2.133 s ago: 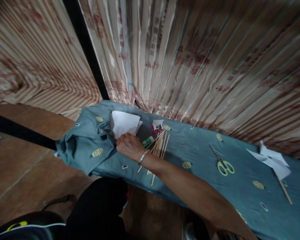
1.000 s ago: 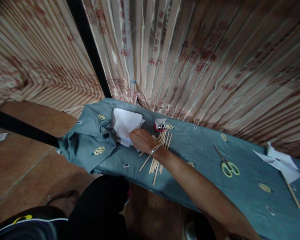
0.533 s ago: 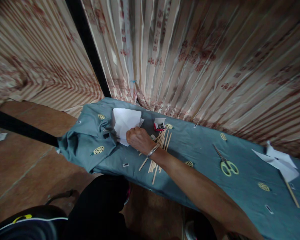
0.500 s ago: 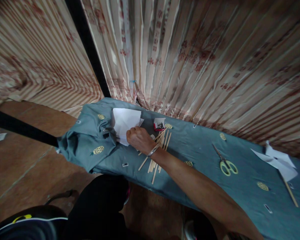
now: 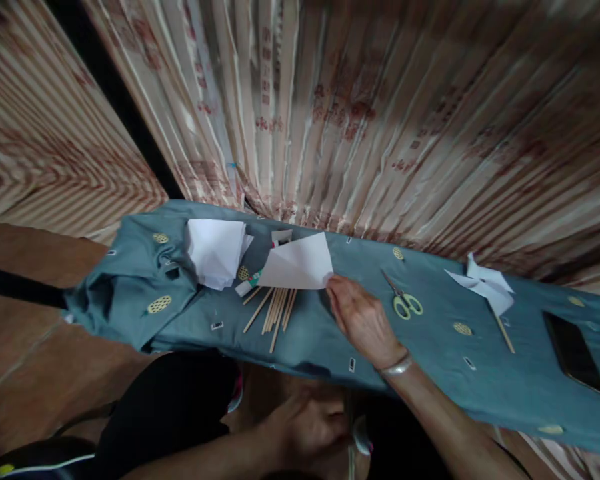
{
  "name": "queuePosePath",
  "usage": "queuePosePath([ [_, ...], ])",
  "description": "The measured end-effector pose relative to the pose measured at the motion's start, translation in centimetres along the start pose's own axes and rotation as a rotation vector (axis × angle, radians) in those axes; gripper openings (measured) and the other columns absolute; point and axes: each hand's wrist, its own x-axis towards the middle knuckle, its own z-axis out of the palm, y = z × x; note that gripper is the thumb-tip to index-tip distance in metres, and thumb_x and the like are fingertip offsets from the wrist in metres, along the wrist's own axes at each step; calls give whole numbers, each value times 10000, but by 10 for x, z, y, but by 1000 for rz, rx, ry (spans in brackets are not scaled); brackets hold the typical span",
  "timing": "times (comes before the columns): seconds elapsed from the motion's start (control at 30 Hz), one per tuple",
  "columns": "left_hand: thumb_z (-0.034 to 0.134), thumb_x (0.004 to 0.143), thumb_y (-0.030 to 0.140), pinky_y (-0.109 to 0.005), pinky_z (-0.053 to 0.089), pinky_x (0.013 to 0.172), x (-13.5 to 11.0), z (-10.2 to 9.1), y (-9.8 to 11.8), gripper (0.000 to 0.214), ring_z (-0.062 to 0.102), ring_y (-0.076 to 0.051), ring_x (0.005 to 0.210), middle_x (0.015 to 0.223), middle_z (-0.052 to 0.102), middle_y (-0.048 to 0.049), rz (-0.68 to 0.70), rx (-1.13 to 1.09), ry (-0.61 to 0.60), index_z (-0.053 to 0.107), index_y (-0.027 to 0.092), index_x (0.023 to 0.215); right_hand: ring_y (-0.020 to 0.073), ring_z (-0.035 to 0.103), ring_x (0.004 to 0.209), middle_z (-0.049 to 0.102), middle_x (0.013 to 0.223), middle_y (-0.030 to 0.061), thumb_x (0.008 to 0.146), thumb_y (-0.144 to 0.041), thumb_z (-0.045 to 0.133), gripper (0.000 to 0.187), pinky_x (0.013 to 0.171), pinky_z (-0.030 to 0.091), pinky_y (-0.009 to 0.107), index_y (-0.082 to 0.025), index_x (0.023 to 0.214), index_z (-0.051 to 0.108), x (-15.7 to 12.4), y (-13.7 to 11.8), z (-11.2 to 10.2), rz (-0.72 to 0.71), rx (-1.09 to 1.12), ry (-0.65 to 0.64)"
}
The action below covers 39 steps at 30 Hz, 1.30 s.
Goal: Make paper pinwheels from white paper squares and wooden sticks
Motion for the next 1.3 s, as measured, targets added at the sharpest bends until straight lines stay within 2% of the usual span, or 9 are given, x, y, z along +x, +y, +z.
queuePosePath([
  [0.1, 563, 947, 291, -249, 474, 543, 7, -5, 1, 215, 626, -137, 652, 751, 651, 1, -28, 34, 37, 641, 175, 783, 222, 708, 1001, 716, 1092, 99, 992, -242, 437, 188, 892, 566, 377, -208, 1088, 596, -67, 26, -18, 216, 83, -3],
  [0.23, 501, 974, 240, -260, 523, 666, 9, -25, -1, 185, 642, -149, 729, 790, 668, -29, -2, 22, 299, 641, 169, 878, 221, 726, 976, 731, 1077, 82, 991, -328, 442, 199, 875, 587, 366, -228, 1038, 607, -139, 46, -32, 460, 153, -36],
  [0.37, 509, 961, 183, -290, 560, 742, 15, -43, -13, 185, 656, -173, 831, 925, 685, -69, -8, 40, 482, 595, 169, 1124, 216, 732, 980, 736, 1084, 70, 978, -348, 469, 189, 889, 590, 360, -240, 1000, 622, -178, 52, -41, 563, 228, -44],
  [0.43, 545, 934, 192, -400, 554, 896, 21, -45, -23, 372, 625, -247, 1069, 1146, 655, -131, -78, 117, 452, 509, 166, 1303, 214, 730, 993, 737, 1090, 72, 975, -341, 479, 181, 891, 592, 357, -239, 1000, 626, -187, 51, -46, 579, 266, -55],
  [0.67, 581, 848, 93, -538, 438, 1049, 46, -32, -61, 479, 457, -305, 1340, 1379, 583, -137, -93, 172, 249, 553, 179, 1318, 193, 717, 1029, 723, 1127, 74, 980, -265, 468, 162, 897, 593, 339, -239, 995, 627, -184, 48, -49, 544, 425, -140],
  [0.83, 550, 879, 82, -511, 458, 1007, 48, -32, -69, 270, 647, -242, 1065, 1054, 745, -79, -106, 210, 189, 705, 203, 1063, 246, 633, 1206, 660, 1279, 121, 952, -225, 487, 188, 1023, 523, 460, -217, 1079, 626, -175, 56, -51, 445, 294, -151],
  [0.97, 539, 904, 110, -432, 540, 858, 44, -32, -55, 206, 680, -229, 893, 956, 744, -96, -62, 262, 194, 701, 157, 1023, 302, 406, 1422, 422, 1534, 154, 863, -185, 573, 512, 1112, 406, 560, -215, 1367, 490, -159, 46, -62, 330, 242, -263],
  [1.17, 489, 960, 157, -307, 587, 726, 43, -30, -46, 211, 702, -195, 839, 927, 733, -70, -140, 155, 213, 660, 152, 1084, 204, 706, 993, 740, 1072, 72, 941, -272, 540, 204, 884, 556, 330, -194, 1088, 658, -122, 32, -45, 523, 531, -244],
  [1.3, 490, 978, 243, -312, 602, 722, 38, -26, -54, 334, 716, -199, 811, 959, 717, -95, -260, 92, 251, 550, 133, 1288, 155, 663, 631, 738, 794, 8, 926, -325, 577, 176, 619, 505, 254, -198, 948, 697, -111, 42, -22, 734, 561, -178],
])
